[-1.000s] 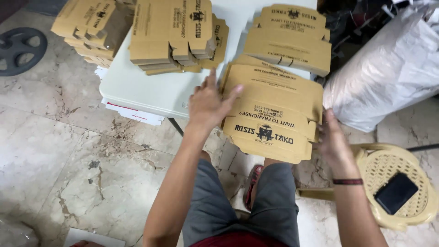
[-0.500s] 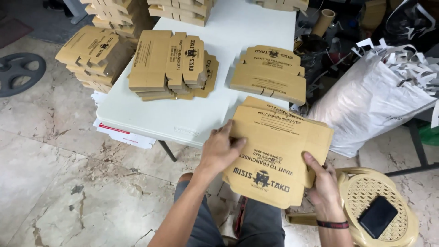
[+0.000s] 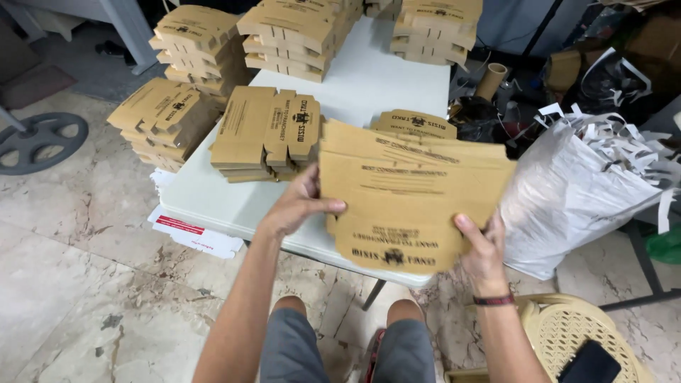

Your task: Folding flat cardboard templates into boxes and stacking them on a table.

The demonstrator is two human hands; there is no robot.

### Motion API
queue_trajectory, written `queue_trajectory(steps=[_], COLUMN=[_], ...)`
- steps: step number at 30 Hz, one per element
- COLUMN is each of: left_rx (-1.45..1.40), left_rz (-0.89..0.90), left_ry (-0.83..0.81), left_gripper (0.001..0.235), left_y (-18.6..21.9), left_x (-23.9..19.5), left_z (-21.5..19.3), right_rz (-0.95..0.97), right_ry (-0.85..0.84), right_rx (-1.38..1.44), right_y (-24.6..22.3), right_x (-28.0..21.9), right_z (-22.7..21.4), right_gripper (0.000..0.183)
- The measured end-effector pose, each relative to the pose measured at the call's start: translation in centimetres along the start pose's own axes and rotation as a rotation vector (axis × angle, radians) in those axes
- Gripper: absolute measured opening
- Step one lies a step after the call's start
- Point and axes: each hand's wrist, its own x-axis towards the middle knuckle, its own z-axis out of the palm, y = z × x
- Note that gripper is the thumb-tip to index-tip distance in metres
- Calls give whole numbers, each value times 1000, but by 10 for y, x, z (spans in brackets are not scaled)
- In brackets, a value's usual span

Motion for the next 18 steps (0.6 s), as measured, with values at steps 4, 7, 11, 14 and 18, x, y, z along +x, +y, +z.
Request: queue_trajectory(steps=[4, 7, 11, 14, 18], left_rx=[86, 121, 157, 301, 403], left_rz=[113, 118, 75, 80, 101], left_ry=[67, 99, 130, 111, 108], left_gripper=[72, 65, 61, 65, 83], left_y=[20, 18, 9, -4, 12], left_x=[9, 5, -1, -4, -11], left_z=[-11, -15, -9, -15, -10], right_rz=[-54, -49, -11, -8, 22], right_ry=[-200, -296, -361, -387, -406], right_rx=[-6, -36, -57, -104, -191], right_y=[19, 24, 28, 29, 14], right_x=[27, 32, 30, 35, 37], right_z=[3, 0, -11, -23, -25], right_gripper=[42, 38, 39, 48, 52])
